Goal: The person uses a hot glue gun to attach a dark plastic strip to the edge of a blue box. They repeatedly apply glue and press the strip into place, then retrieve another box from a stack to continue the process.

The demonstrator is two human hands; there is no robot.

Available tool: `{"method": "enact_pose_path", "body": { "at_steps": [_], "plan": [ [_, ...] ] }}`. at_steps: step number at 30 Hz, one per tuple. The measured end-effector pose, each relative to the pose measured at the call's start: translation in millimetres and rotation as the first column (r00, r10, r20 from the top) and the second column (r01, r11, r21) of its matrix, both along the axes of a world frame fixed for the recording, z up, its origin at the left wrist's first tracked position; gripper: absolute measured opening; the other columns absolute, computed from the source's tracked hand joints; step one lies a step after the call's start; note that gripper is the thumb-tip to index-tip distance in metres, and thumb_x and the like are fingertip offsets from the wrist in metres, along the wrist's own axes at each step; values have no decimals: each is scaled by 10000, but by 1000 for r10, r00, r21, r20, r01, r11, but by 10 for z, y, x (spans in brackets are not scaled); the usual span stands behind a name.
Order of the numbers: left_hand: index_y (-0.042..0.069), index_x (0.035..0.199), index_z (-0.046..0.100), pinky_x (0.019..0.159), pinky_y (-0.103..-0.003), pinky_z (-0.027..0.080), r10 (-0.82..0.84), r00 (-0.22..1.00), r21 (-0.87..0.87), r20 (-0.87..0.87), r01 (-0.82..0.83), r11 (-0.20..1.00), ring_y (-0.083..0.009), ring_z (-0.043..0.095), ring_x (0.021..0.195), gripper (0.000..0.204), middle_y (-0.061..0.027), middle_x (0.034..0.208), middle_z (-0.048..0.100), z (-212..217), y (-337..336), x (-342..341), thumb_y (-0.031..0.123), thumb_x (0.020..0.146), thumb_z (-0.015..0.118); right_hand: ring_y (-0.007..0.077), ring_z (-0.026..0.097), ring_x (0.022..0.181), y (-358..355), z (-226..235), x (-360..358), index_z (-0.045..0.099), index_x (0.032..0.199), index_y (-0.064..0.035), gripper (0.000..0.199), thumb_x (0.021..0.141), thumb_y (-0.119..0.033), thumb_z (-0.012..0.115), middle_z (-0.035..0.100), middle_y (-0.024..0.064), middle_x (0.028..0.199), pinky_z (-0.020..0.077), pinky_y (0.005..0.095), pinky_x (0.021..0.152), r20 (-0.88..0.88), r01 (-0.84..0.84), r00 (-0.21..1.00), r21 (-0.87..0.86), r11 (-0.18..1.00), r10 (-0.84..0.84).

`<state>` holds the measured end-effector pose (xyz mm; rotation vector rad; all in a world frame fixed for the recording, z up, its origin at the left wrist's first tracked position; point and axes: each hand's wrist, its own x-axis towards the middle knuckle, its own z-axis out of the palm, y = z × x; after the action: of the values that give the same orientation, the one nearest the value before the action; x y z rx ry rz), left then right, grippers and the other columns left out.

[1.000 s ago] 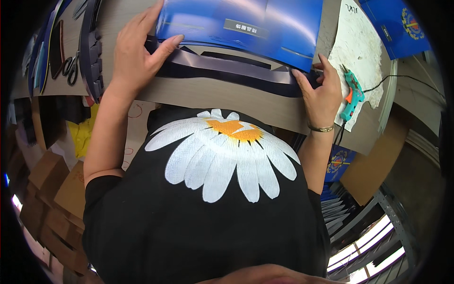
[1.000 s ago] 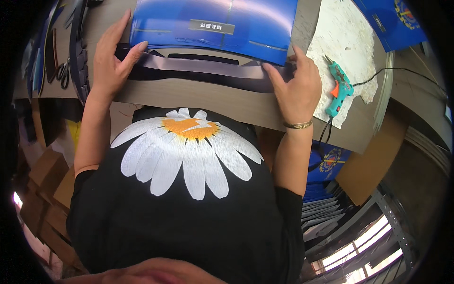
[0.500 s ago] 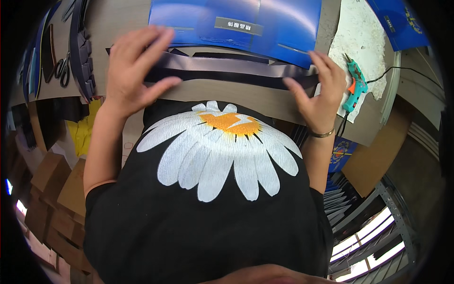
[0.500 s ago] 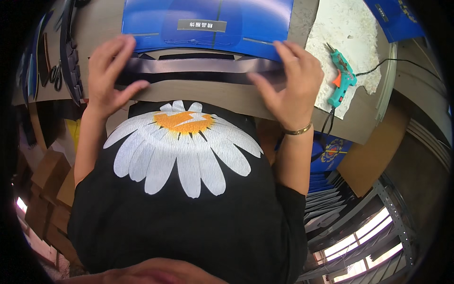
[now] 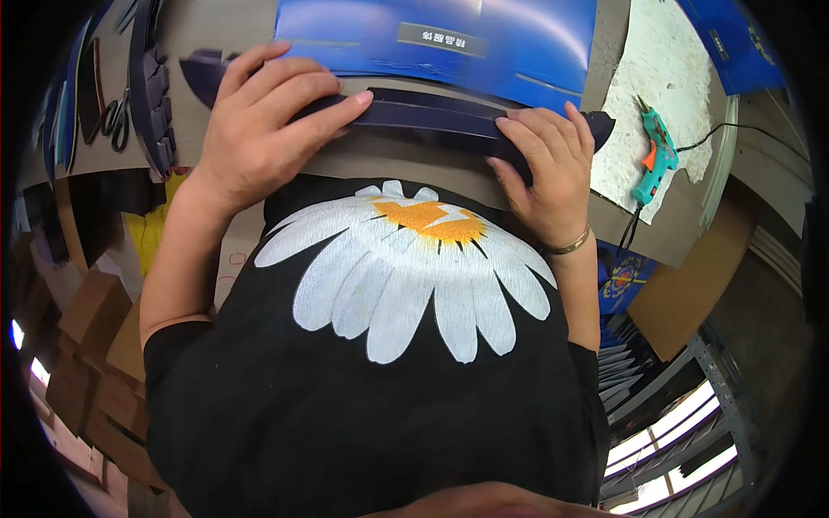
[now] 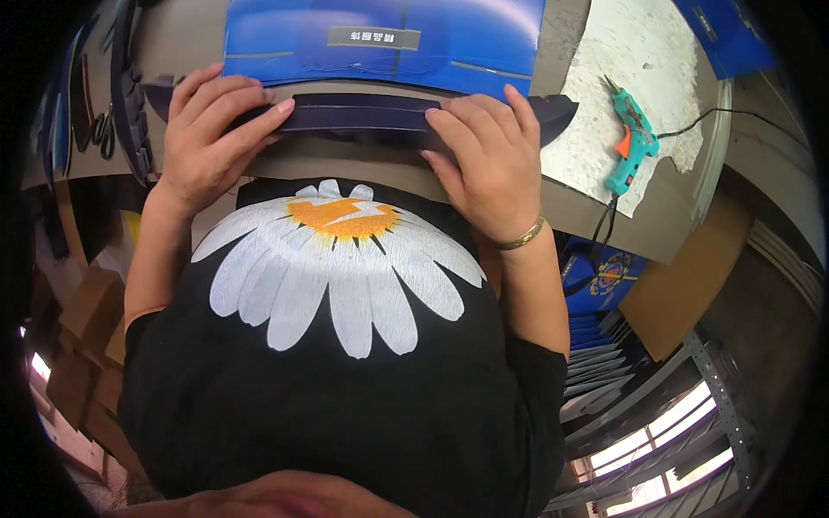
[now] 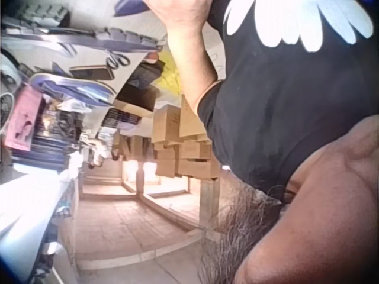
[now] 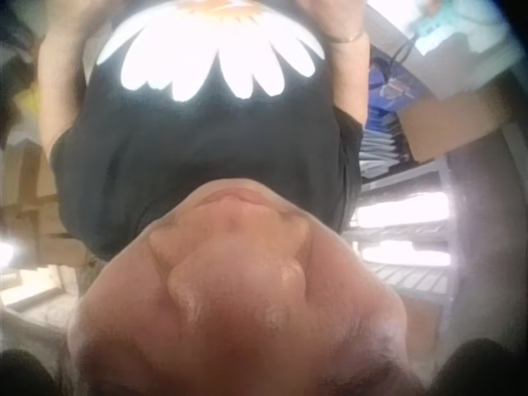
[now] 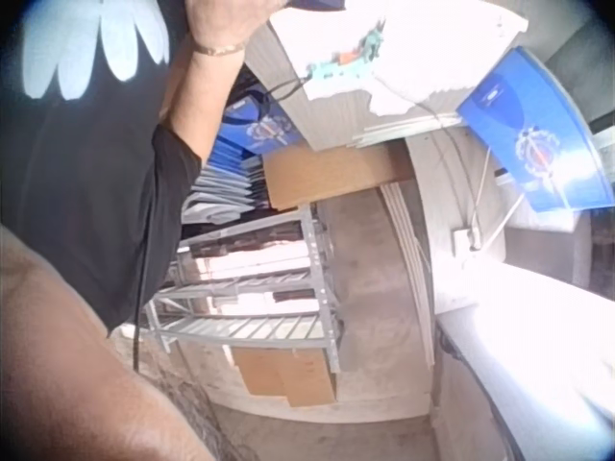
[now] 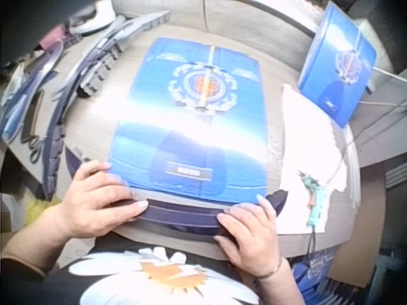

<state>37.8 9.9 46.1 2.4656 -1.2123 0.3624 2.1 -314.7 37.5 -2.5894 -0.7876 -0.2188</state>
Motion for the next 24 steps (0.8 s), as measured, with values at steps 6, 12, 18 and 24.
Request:
{"method": "enact_pose_path", "body": {
  "at_steps": [6, 12, 18, 24],
  "plan": [
    [155, 1138, 725, 1016, -458, 426, 8, 1000, 15, 8, -8, 1000, -234, 642, 1030, 423, -39, 1061, 674, -13, 22, 186, 125, 721, 783, 215, 608, 964, 63, 171, 115, 710, 1172, -217, 517, 669, -165, 814, 643, 2, 979, 361, 481, 1064, 70, 6, 998, -101, 995, 2],
    [153, 1152, 720, 1037, -474, 415, 17, 999, 41, -51, -15, 999, -240, 620, 1078, 452, -44, 1088, 663, -86, 42, 213, 116, 707, 786, 223, 596, 988, 103, 176, 222, 711, 1175, -223, 504, 684, -172, 814, 639, 11, 1017, 360, 503, 1070, 9, -5, 1000, -152, 988, 6],
    [148, 1150, 724, 1051, -489, 404, 52, 996, 61, -74, -47, 997, -245, 600, 1110, 454, -43, 1101, 651, -126, 70, 237, 114, 701, 787, 233, 588, 1001, 97, 66, 309, 707, 1186, -234, 511, 689, -187, 817, 630, 27, 1070, 369, 510, 1063, 5, -27, 1000, -145, 989, 28],
    [129, 1107, 743, 1063, -495, 391, 74, 989, 26, -129, -71, 997, -268, 599, 1099, 400, -53, 1097, 655, -115, 27, 241, 145, 710, 794, 239, 573, 1011, 62, -45, 283, 710, 1187, -251, 527, 675, -224, 829, 619, 39, 1106, 372, 514, 1052, -5, -9, 1000, -101, 995, 9]
  ]
}}
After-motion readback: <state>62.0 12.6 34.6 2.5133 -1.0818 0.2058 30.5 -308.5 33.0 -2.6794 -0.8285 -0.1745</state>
